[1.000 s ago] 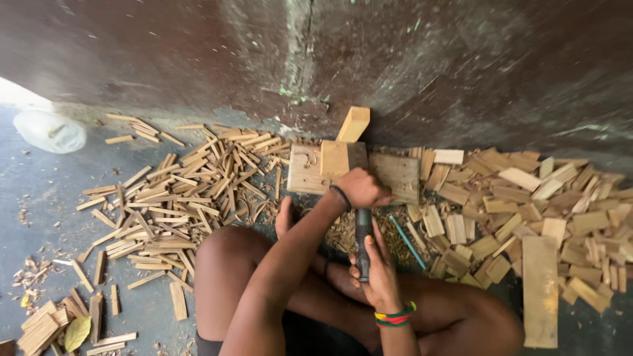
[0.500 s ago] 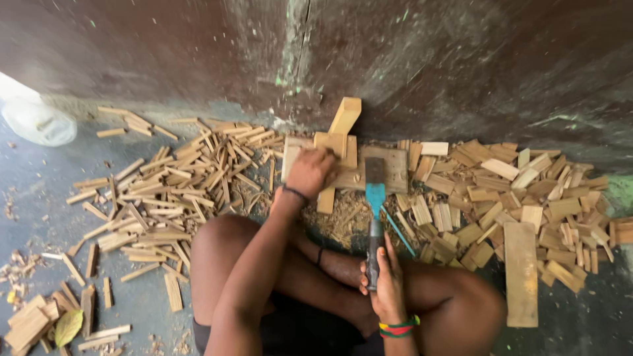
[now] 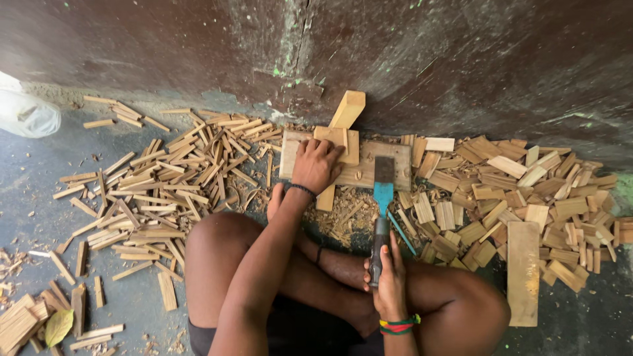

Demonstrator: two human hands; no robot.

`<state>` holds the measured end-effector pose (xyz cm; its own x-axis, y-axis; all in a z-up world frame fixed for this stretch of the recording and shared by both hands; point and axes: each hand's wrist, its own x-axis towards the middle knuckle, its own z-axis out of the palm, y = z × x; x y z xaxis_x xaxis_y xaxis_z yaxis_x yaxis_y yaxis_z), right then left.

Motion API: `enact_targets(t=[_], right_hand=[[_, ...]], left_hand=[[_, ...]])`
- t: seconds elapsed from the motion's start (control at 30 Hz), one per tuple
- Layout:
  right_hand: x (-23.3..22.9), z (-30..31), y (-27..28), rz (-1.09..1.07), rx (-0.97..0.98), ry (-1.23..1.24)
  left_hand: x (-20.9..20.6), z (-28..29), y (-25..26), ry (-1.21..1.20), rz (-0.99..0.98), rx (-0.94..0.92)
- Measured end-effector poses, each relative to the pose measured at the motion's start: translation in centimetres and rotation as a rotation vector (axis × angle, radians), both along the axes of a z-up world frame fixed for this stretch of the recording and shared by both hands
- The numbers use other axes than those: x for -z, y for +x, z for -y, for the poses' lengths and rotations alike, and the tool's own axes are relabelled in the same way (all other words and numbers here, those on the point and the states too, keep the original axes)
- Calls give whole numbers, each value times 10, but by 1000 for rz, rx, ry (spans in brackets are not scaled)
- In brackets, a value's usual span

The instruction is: The person sits on the floor and uses a chisel and mallet to carve a small wooden block secured in a jig. They repeatedly strike the chisel to remove wood shavings, occasionally pausing to reposition the wood or clear debris.

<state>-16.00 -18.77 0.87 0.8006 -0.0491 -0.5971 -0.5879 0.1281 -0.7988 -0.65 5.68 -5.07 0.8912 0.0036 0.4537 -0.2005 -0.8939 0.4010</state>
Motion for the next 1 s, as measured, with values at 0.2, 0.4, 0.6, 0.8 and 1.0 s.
enact_targets(t=[0.2,0.4,0.6,0.8,1.0], right_hand=[[2,1,-1,-1,-6,24],[3,2,-2,-23,3,5],[3,-2,-1,-34,2,-5],[-4,-4,-1,-12,-14,-33],[-11,-3,-6,19,-12,-53]], left_hand=[[-4,3,-8,-39,-40,-35],[-13,10,-2,-63,-106,-108],[-11,12,9,-20,-150,-185],[-4,9,12,-61,-153,-185],[-7,8,9,-114,-102,-160]])
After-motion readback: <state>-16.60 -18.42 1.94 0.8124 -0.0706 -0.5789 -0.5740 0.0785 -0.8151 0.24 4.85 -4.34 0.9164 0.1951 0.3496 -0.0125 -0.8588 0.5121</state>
